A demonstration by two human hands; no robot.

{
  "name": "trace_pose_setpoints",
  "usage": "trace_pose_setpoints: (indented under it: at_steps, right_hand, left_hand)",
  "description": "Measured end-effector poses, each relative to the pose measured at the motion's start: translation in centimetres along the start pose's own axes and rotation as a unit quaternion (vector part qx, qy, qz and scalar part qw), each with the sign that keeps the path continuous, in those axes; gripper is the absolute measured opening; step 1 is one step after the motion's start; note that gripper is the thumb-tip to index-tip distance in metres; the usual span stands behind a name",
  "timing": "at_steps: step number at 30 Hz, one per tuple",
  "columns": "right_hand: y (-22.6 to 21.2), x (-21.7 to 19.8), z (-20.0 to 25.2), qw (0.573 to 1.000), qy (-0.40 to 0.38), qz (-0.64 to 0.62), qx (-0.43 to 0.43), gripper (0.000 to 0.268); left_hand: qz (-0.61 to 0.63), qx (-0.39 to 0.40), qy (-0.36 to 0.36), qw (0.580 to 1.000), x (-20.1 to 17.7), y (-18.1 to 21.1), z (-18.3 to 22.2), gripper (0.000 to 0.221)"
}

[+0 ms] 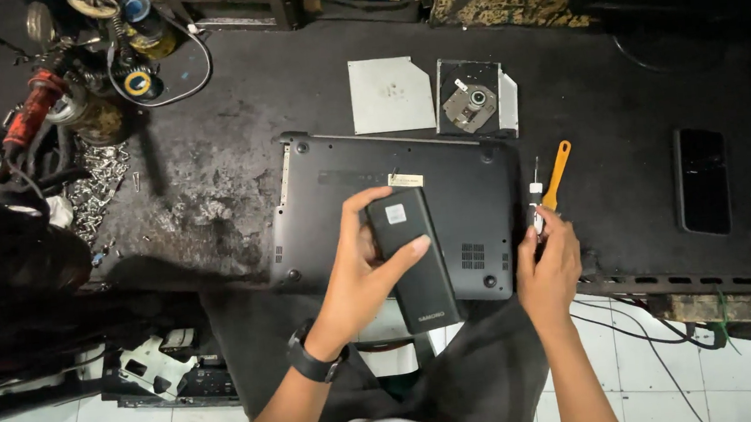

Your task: Disassembling a laptop by removing the battery, optical drive, and unscrewing the back panel on a repair bench.

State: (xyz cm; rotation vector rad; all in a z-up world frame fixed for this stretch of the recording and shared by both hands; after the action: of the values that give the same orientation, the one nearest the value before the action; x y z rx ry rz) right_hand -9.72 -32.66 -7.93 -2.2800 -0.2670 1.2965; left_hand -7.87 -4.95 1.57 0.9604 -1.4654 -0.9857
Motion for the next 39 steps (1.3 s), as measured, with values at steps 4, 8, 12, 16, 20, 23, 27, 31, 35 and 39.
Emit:
trace_pose_setpoints:
  at_steps: [4,8,12,16,20,23,27,31,35,39]
  right_hand:
    - [-0.1,0.0,-0.1,1.000,-0.003,-0.021,-0.019,0.025]
    - [-0.4,0.0,-0.1,1.000,0.002,-0.021,-0.019,0.026]
    - [-0.2,-0.1,-0.1,0.999,0.008,-0.030,-0.016,0.025]
    - [-0.9,-0.8,-0.1,0.997,0.008,-0.077,0.011,0.026]
    - [-1.1,-2.4,0.1,0.986,0.068,-0.146,0.031,0.017]
    - [-6.6,-5.0,-0.2,0.986,0.013,-0.164,0.007,0.011]
    - [-12.3,-5.5,0.7,0.894,-0.346,-0.270,0.091,0.034]
    - [-14.5,-5.8,0.8,0.882,-0.361,-0.286,0.102,0.013]
    - [-14.2,-5.5,0.8,0.865,-0.381,-0.287,0.156,0.015]
    - [-12.8,-5.3,0.2,0.878,-0.345,-0.241,0.229,0.016]
  left_hand:
    - [0.023,-0.028,0.037,0.999,-0.9,-0.4,0.0,0.062]
    - [0.040,-0.059,0.047,0.996,-2.3,-1.5,1.0,0.058]
    - [0.047,-0.079,0.039,0.995,-2.1,-0.4,2.5,0.078]
    - [0.032,-0.106,0.033,0.993,-2.5,-1.8,3.5,0.056]
    - [-0.065,-0.055,-0.024,0.996,-1.4,-0.3,4.2,0.059]
    - [-0.167,-0.068,-0.099,0.979,-0.3,1.8,4.6,0.049]
    - [-0.234,-0.095,-0.168,0.953,0.4,1.6,5.6,0.044]
    - [-0.281,-0.085,-0.195,0.936,0.1,1.5,5.7,0.036]
    - [-0.295,-0.090,-0.204,0.929,-0.1,1.9,5.6,0.039]
    - [-0.276,-0.108,-0.222,0.929,-0.1,2.9,5.8,0.063]
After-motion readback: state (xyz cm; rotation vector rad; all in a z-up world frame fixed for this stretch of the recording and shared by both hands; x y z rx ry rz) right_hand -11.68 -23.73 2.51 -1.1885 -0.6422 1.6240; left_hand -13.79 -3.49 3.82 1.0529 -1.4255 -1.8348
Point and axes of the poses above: each hand's wrist, its own z-axis away from the middle knuckle, its own x-axis out of the palm, y = z × x, the point moved 5 cm from there along -z, towards the middle knuckle, and after that the axes turned 11 degrees about x, right-handed, at the moved point
